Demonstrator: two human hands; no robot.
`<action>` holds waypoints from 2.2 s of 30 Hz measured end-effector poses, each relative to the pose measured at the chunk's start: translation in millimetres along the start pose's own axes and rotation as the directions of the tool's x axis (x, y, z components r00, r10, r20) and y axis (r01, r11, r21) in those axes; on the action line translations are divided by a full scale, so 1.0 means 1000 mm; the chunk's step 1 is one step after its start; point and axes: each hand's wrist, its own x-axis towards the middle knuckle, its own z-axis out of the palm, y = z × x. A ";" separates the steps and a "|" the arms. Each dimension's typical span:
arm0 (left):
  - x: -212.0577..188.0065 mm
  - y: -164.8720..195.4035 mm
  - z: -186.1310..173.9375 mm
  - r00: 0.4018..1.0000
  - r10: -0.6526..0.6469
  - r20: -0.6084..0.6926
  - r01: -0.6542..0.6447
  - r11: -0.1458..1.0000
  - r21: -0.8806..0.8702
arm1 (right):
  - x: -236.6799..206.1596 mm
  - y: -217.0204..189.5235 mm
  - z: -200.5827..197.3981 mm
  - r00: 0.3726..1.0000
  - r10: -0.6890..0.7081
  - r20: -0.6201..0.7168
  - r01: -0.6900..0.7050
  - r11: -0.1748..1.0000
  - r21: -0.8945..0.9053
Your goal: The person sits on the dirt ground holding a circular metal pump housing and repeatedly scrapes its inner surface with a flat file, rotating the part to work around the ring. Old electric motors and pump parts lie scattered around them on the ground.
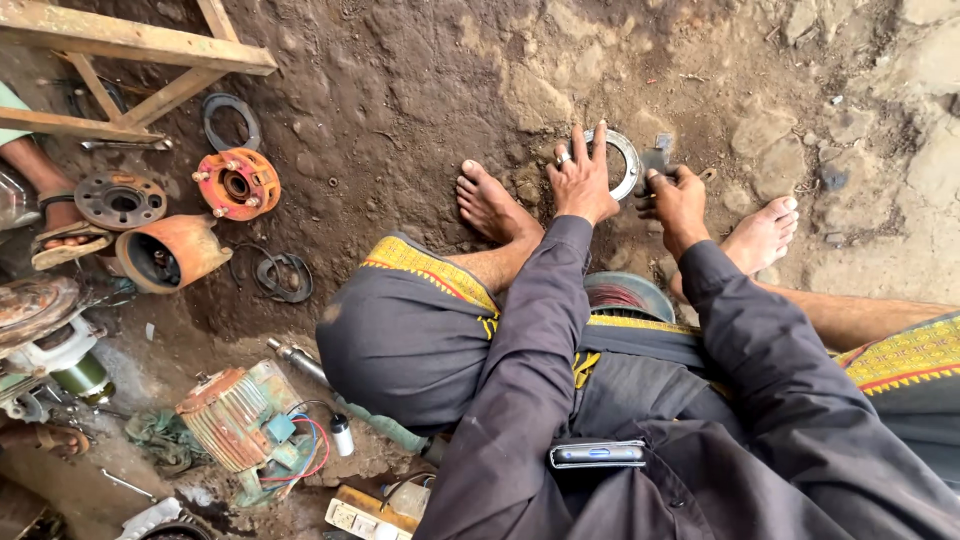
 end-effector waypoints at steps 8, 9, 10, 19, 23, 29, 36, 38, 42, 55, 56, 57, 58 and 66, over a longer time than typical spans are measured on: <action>-0.001 -0.010 -0.003 0.991 -0.021 0.134 0.030 0.998 -0.063 | -0.005 -0.007 0.007 0.999 0.032 -0.015 -0.032 0.999 -0.015; -0.001 -0.011 -0.003 0.990 -0.016 0.139 0.026 0.998 -0.064 | -0.005 -0.006 0.007 0.999 0.035 -0.007 -0.035 0.999 -0.035; -0.001 -0.011 -0.004 0.990 -0.018 0.140 0.026 0.998 -0.061 | -0.005 -0.005 0.008 1.000 0.025 -0.019 -0.027 0.996 -0.080; 0.001 -0.014 -0.004 0.991 0.014 0.133 -0.012 1.000 -0.018 | -0.004 -0.002 0.016 0.976 -0.206 -0.065 0.161 0.894 -0.418; 0.003 -0.014 -0.002 0.989 0.016 0.148 -0.017 1.000 0.006 | -0.003 -0.008 0.016 0.975 -0.217 -0.040 0.172 0.863 -0.475; 0.005 -0.014 0.002 0.988 0.017 0.156 -0.019 1.000 0.009 | -0.003 -0.002 0.014 0.991 -0.131 -0.030 0.106 0.897 -0.430; 0.008 -0.016 0.007 0.988 0.030 0.155 -0.039 0.998 0.058 | 0.006 0.010 0.009 0.959 -0.279 0.038 0.246 0.762 -0.599; 0.008 -0.018 0.008 0.988 0.036 0.150 -0.044 0.998 0.048 | 0.006 0.014 0.009 0.916 -0.400 0.039 0.330 0.692 -0.642; 0.007 -0.019 0.008 0.988 0.048 0.150 -0.056 0.997 0.051 | 0.003 0.017 0.013 0.905 -0.424 0.020 0.336 0.687 -0.644; 0.007 -0.018 0.005 0.992 0.041 0.120 -0.048 0.997 0.056 | -0.005 0.029 0.018 0.822 -0.564 0.083 0.435 0.527 -0.730; 0.007 -0.018 0.005 0.992 0.044 0.118 -0.050 0.998 0.045 | -0.006 0.031 0.018 0.801 -0.592 0.085 0.455 0.510 -0.730; 0.005 -0.018 0.006 0.992 0.049 0.120 -0.053 0.998 0.033 | -0.008 0.032 0.018 0.782 -0.617 0.087 0.471 0.494 -0.731; 0.005 -0.017 0.006 0.992 0.049 0.118 -0.054 0.998 0.042 | -0.009 0.033 0.018 0.786 -0.612 0.094 0.479 0.504 -0.719; 0.008 -0.019 0.002 0.988 0.047 0.149 -0.058 0.996 0.070 | -0.010 0.035 0.020 0.814 -0.566 0.131 0.461 0.492 -0.738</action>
